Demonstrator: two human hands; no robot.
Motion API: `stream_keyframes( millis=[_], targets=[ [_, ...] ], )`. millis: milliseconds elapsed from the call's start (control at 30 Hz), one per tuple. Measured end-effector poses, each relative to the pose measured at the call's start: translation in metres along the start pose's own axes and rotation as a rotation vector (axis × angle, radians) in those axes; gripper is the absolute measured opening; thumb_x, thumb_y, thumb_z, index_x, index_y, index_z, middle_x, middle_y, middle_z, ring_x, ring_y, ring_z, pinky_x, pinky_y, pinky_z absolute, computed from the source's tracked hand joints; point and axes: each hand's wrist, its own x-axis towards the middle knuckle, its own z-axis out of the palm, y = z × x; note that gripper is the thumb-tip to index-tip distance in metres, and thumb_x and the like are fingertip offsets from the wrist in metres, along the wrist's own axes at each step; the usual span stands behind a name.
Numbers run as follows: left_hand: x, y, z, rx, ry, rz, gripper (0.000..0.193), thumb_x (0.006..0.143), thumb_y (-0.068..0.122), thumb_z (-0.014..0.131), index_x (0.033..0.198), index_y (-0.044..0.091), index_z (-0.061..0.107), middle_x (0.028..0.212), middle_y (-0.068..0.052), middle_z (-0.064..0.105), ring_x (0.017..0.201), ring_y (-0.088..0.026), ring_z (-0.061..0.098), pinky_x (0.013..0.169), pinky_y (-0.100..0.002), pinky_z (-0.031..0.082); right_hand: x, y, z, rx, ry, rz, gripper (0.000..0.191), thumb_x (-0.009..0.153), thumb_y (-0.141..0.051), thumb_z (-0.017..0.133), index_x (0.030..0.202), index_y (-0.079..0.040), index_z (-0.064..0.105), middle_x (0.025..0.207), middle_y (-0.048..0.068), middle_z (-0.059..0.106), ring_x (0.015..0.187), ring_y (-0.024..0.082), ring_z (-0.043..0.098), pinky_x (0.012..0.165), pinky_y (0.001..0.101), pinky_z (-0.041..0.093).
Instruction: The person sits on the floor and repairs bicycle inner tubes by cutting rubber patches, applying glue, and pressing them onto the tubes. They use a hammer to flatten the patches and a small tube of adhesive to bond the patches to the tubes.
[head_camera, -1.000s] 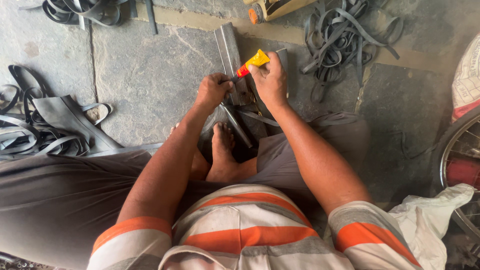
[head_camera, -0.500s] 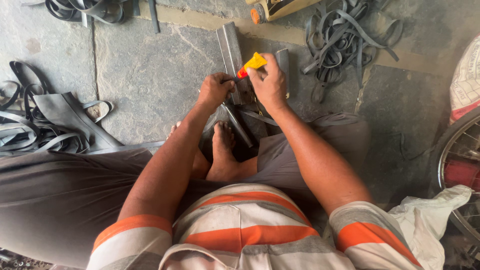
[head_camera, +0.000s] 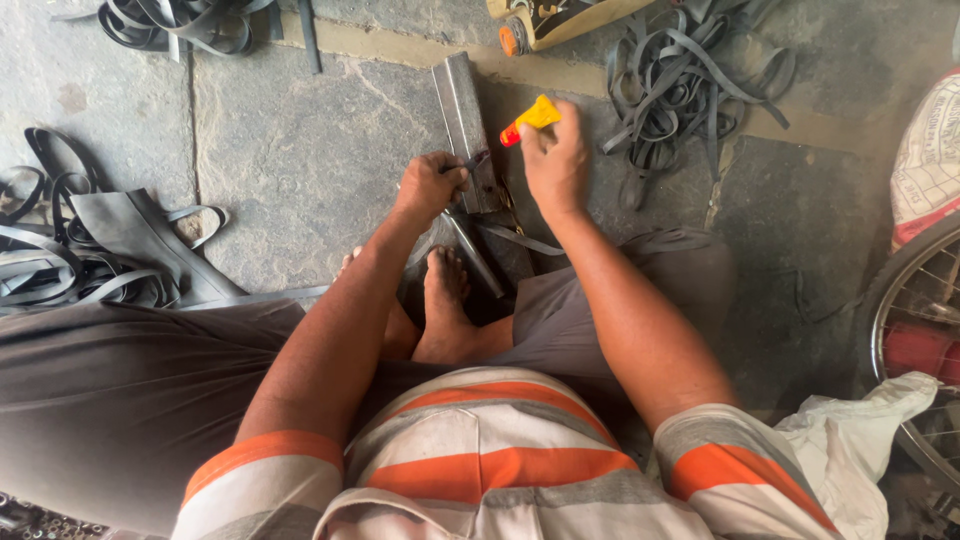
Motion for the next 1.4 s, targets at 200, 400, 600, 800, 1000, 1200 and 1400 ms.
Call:
stream_keyframes(
  millis=[200, 400, 600, 800, 1000, 1200, 1400],
  targets=[
    [-0.007, 0.009, -0.006, -0.475, -0.233, 0.089, 0.008, 0.101, 0.008, 0.066, 0.103, 0.000, 0.066, 0.090, -0.011, 0.073, 0.071, -0.016, 0.070, 0.057, -0.030, 0.055, 0.014, 0.015, -0.026, 0.565, -0.139, 0.532, 0.035, 0.097, -0.013, 0.063, 0.130, -0.014, 0.052, 0.099, 0.009, 0.070, 0.066, 0.018, 0.064, 0.055, 0.0316, 0.053],
    [-0.039, 0.029, -0.002, -0.678, -0.451, 0.042, 0.009, 0.102, 0.007, 0.058, 0.108, 0.003, 0.063, 0.102, -0.013, 0.072, 0.087, -0.024, 0.076, 0.074, -0.038, 0.065, -0.006, 0.010, -0.022, 0.921, -0.539, 0.790, 0.026, 0.105, -0.015, 0.057, 0.126, -0.002, 0.065, 0.100, 0.009, 0.068, 0.073, 0.017, 0.066, 0.056, 0.0327, 0.055],
    [-0.056, 0.031, 0.007, -0.776, -0.372, 0.150, 0.007, 0.103, 0.004, 0.060, 0.108, -0.001, 0.061, 0.097, -0.016, 0.071, 0.083, -0.027, 0.075, 0.075, -0.042, 0.065, -0.021, -0.006, -0.015, 0.544, -0.501, 0.422, 0.025, 0.105, -0.021, 0.061, 0.124, -0.009, 0.070, 0.091, 0.007, 0.068, 0.068, 0.019, 0.063, 0.060, 0.0344, 0.055],
    [-0.069, 0.009, -0.004, -0.551, 0.208, 0.046, 0.009, 0.101, 0.005, 0.058, 0.103, -0.003, 0.059, 0.088, -0.018, 0.071, 0.066, -0.026, 0.071, 0.060, -0.036, 0.062, -0.041, -0.002, -0.029, -0.343, -0.547, -0.225, 0.028, 0.086, -0.027, 0.081, 0.104, -0.009, 0.069, 0.089, 0.015, 0.073, 0.079, 0.032, 0.073, 0.066, 0.0439, 0.055],
    [-0.102, -0.017, 0.010, -0.721, 0.216, -0.029, 0.009, 0.101, 0.005, 0.057, 0.104, -0.004, 0.055, 0.089, -0.019, 0.070, 0.069, -0.026, 0.071, 0.057, -0.038, 0.062, -0.059, -0.011, -0.021, -0.416, -0.545, -0.244, 0.016, 0.091, -0.013, 0.077, 0.101, -0.004, 0.069, 0.096, 0.015, 0.073, 0.088, 0.033, 0.071, 0.076, 0.0428, 0.056],
    [-0.113, -0.009, 0.009, -0.631, 0.298, -0.027, 0.012, 0.102, 0.008, 0.057, 0.108, -0.002, 0.058, 0.092, -0.015, 0.070, 0.074, -0.024, 0.073, 0.066, -0.036, 0.066, -0.066, -0.047, -0.035, 0.034, -0.542, -0.097, 0.018, 0.089, -0.006, 0.074, 0.106, -0.004, 0.070, 0.094, 0.008, 0.075, 0.085, 0.019, 0.073, 0.078, 0.0317, 0.058],
    [-0.129, -0.003, 0.015, -0.547, 0.256, 0.070, 0.014, 0.102, 0.008, 0.056, 0.109, -0.004, 0.058, 0.094, -0.015, 0.070, 0.077, -0.023, 0.074, 0.068, -0.035, 0.067, -0.091, -0.080, -0.042, 0.081, -0.536, -0.176, 0.016, 0.090, -0.004, 0.073, 0.106, -0.004, 0.069, 0.097, 0.008, 0.075, 0.088, 0.020, 0.074, 0.079, 0.0314, 0.058]
  ],
)
